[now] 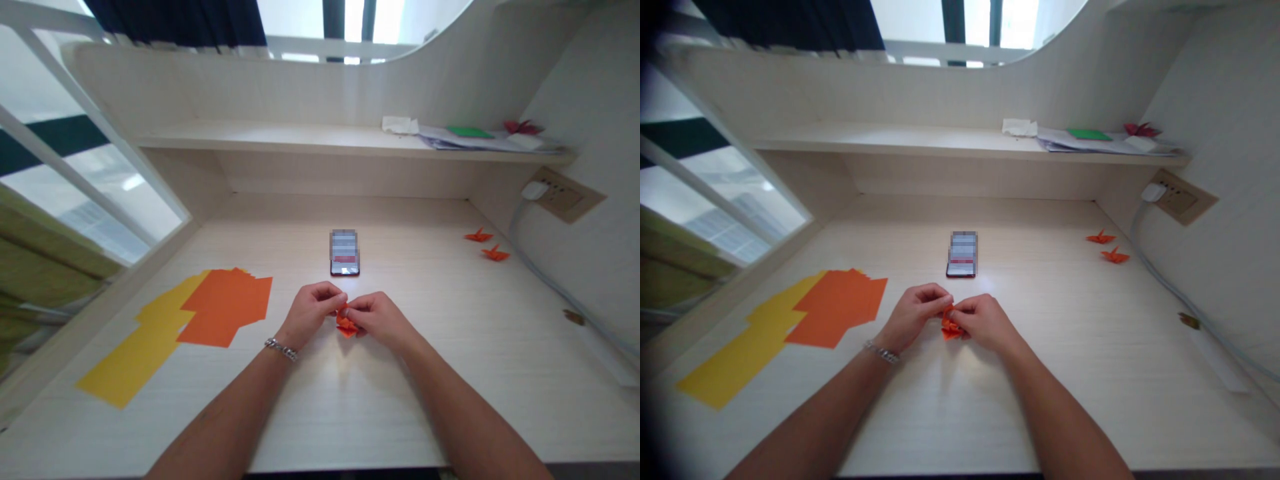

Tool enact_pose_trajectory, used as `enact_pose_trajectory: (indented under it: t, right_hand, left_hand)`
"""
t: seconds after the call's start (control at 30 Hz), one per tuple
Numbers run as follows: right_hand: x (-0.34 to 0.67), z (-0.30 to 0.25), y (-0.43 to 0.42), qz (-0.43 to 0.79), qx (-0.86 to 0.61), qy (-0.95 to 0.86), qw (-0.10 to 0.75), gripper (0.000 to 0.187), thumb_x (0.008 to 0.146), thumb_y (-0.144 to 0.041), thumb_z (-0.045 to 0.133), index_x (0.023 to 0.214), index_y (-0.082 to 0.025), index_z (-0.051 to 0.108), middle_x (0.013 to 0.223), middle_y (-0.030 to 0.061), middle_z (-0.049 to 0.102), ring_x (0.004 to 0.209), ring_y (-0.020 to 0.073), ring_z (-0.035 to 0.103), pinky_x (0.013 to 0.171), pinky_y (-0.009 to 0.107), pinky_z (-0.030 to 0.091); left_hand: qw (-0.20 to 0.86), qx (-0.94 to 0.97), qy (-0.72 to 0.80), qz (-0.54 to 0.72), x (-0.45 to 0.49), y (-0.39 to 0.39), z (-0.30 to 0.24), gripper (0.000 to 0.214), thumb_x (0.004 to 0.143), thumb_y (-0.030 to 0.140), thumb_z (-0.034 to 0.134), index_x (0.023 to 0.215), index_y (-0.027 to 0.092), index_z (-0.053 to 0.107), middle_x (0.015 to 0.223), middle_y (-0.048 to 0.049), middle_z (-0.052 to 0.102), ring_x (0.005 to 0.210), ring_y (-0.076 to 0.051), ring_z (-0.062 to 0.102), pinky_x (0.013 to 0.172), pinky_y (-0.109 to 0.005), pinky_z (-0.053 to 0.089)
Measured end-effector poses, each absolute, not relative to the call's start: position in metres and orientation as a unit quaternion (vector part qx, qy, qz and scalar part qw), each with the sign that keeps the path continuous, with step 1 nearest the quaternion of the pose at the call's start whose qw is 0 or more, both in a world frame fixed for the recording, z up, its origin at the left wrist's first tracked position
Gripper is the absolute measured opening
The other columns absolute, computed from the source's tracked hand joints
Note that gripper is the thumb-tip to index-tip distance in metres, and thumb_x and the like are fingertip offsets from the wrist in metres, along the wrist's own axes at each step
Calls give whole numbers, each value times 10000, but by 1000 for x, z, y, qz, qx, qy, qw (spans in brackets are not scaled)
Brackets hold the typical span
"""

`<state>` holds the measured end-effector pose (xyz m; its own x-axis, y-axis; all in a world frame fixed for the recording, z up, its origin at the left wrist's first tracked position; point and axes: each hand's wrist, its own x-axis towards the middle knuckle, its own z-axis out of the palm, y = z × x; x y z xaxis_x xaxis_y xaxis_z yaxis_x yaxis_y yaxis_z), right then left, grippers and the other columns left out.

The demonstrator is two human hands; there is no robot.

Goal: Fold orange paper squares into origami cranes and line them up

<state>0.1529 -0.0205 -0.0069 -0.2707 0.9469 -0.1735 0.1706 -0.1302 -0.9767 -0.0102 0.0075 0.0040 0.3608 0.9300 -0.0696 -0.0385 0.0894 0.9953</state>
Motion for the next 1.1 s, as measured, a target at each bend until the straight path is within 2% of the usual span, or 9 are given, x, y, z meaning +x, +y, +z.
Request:
enact_pose_trajectory:
  t: [0.17, 0.27, 0.37, 0.53, 0.77, 1.1]
  right_hand:
    - [155, -6, -19, 457, -524, -571, 436, 283, 809, -379, 576, 866, -161, 747, 732, 47, 711, 645, 163, 640, 581, 247, 494]
    - [155, -4, -20, 397, -531, -575, 479, 257, 819, -359, 574, 928, -199, 742, 825, 42, 731, 769, 194, 668, 673, 274, 512]
    - [154, -2, -21, 373, -526, -588, 488, 224, 811, -333, 594, 932, -217, 742, 870, 41, 740, 800, 201, 679, 715, 286, 515]
    - [155, -1, -20, 384, -527, -586, 480, 208, 769, -321, 645, 906, -200, 745, 877, 56, 743, 808, 213, 687, 736, 306, 527]
    - [157, -5, -14, 477, -501, -541, 479, 238, 716, -318, 692, 896, -170, 739, 870, 76, 742, 809, 225, 686, 736, 340, 538]
    - [154, -8, -14, 407, -515, -535, 532, 210, 721, -260, 690, 908, -175, 736, 910, 79, 733, 818, 217, 677, 750, 325, 523]
  left_hand:
    - [579, 559, 430, 408, -9, 7, 3, 242, 751, 375, 670, 827, 145, 651, 776, -44, 661, 677, -133, 610, 601, -236, 505]
    - [626, 531, 432, 374, -9, 7, 1, 267, 726, 378, 696, 841, 149, 619, 745, -41, 660, 619, -130, 613, 559, -244, 508]
    - [686, 487, 409, 352, -9, 6, -1, 261, 720, 325, 712, 871, 145, 598, 746, -63, 681, 642, -154, 645, 573, -271, 525]
    - [704, 459, 392, 374, -9, 6, 0, 243, 676, 228, 748, 851, 133, 608, 768, -69, 696, 693, -171, 663, 619, -296, 542]
    - [688, 470, 401, 382, -7, 5, 3, 259, 672, 230, 759, 861, 118, 620, 734, -59, 682, 666, -156, 651, 600, -276, 543]
    - [695, 466, 376, 398, -4, 2, 6, 314, 718, 279, 734, 964, 135, 602, 686, -29, 660, 612, -121, 618, 586, -260, 535]
